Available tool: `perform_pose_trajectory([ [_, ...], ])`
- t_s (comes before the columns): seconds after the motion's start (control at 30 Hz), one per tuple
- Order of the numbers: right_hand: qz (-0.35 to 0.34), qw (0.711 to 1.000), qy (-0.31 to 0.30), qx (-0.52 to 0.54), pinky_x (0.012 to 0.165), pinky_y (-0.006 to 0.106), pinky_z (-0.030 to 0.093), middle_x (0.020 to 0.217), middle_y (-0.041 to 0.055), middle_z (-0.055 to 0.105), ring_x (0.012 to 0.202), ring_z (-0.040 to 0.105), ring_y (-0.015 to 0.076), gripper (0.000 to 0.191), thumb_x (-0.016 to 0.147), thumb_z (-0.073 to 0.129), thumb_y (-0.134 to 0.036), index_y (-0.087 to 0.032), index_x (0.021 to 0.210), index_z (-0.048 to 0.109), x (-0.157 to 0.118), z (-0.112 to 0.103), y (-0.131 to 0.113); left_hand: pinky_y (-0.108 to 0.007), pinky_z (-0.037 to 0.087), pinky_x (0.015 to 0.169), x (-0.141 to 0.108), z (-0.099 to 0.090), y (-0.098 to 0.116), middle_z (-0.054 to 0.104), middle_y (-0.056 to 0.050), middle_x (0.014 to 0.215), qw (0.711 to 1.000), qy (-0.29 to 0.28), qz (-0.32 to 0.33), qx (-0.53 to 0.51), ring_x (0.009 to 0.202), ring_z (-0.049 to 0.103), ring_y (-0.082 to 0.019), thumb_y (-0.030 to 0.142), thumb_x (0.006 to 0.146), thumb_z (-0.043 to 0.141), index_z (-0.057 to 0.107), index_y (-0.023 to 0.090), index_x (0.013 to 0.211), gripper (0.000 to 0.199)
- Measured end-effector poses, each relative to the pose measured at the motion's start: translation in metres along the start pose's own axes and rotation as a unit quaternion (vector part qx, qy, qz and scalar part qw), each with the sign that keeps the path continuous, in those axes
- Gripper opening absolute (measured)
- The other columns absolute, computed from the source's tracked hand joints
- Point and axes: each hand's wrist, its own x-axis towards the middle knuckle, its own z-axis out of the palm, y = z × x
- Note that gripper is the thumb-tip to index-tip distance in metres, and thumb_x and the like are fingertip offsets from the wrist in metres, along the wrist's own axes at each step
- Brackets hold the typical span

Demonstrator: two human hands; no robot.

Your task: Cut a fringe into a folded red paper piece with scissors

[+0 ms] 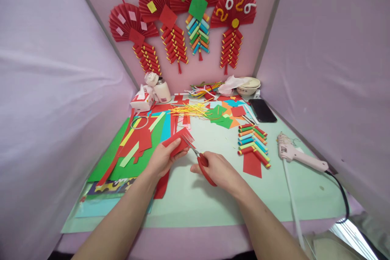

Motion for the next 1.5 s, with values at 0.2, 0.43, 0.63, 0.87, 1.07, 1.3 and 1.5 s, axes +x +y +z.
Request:
perform_pose_trajectory([
  [0.2, -0.009, 1.0, 0.004, 0.012, 0.049, 0.021, 0.032, 0.066, -0.0008, 0.056, 0.057, 0.044, 0.0115, 0.036, 0.072, 0.054, -0.053, -0.018, 0.067, 0.047, -0.0012, -0.0007, -0.0017, -0.027, 0.055, 0.068, -0.0023, 0.002, -0.0022, 0.07, -0.01, 0.08, 1.0, -0.021, -0.011, 0.014, 0.072, 0.066, -0.018, 0.035, 0.07, 0.069, 0.068, 0.01, 0.087, 0.03],
  [0.43, -0.018, 1.0, 0.01, 0.016, 0.05, 0.021, 0.032, 0.064, -0.001, 0.056, 0.057, 0.044, 0.0114, 0.04, 0.072, 0.052, -0.056, -0.018, 0.065, 0.048, 0.0004, 0.0015, -0.0004, -0.028, 0.055, 0.068, -0.002, 0.002, -0.0023, 0.07, -0.012, 0.08, 1.0, -0.012, -0.013, 0.008, 0.072, 0.066, -0.018, 0.035, 0.068, 0.07, 0.068, 0.01, 0.087, 0.032],
  [0.63, -0.027, 0.999, 0.023, -0.006, 0.05, 0.022, 0.031, 0.063, -0.0002, 0.057, 0.056, 0.044, 0.0117, 0.039, 0.074, 0.051, -0.056, -0.018, 0.065, 0.049, 0.0034, 0.0029, 0.0064, -0.027, 0.055, 0.068, -0.0027, 0.0025, -0.0016, 0.07, -0.011, 0.081, 1.0, -0.015, -0.016, 0.008, 0.071, 0.066, -0.018, 0.034, 0.07, 0.069, 0.068, 0.01, 0.088, 0.03],
  [0.87, -0.024, 0.999, 0.03, -0.008, 0.05, 0.021, 0.031, 0.064, 0.0011, 0.058, 0.057, 0.046, 0.0126, 0.039, 0.073, 0.052, -0.055, -0.017, 0.064, 0.05, 0.0048, 0.0048, 0.0075, -0.028, 0.055, 0.069, -0.0029, 0.0033, -0.0017, 0.07, -0.011, 0.081, 1.0, -0.011, -0.017, 0.005, 0.071, 0.066, -0.018, 0.034, 0.069, 0.07, 0.068, 0.01, 0.088, 0.031],
  [1.07, -0.018, 0.999, 0.039, -0.025, 0.05, 0.021, 0.03, 0.061, -0.0003, 0.056, 0.057, 0.044, 0.0123, 0.038, 0.073, 0.052, -0.054, -0.018, 0.062, 0.048, 0.0042, 0.0039, 0.0061, -0.028, 0.055, 0.069, -0.0023, 0.0025, -0.0024, 0.07, -0.011, 0.082, 1.0, -0.013, -0.016, 0.006, 0.072, 0.066, -0.018, 0.034, 0.07, 0.069, 0.068, 0.011, 0.088, 0.029],
  [1.3, -0.014, 1.0, 0.001, 0.006, 0.05, 0.021, 0.033, 0.067, 0.0001, 0.058, 0.058, 0.047, 0.0124, 0.04, 0.073, 0.051, -0.058, -0.019, 0.067, 0.047, 0.0005, 0.0008, 0.0037, -0.027, 0.056, 0.068, -0.0008, 0.002, -0.0025, 0.069, -0.01, 0.082, 1.0, -0.007, -0.012, 0.004, 0.072, 0.066, -0.017, 0.033, 0.069, 0.069, 0.068, 0.01, 0.088, 0.03],
  [1.5, -0.007, 1.0, -0.024, 0.015, 0.052, 0.021, 0.035, 0.072, 0.0007, 0.06, 0.061, 0.049, 0.0125, 0.038, 0.073, 0.053, -0.056, -0.019, 0.07, 0.047, -0.0043, -0.0044, -0.0003, -0.028, 0.056, 0.071, 0.001, 0.0008, 0.0008, 0.07, -0.009, 0.089, 0.999, 0.035, 0.023, -0.03, 0.076, 0.066, -0.018, 0.032, 0.071, 0.068, 0.067, 0.012, 0.093, 0.029],
])
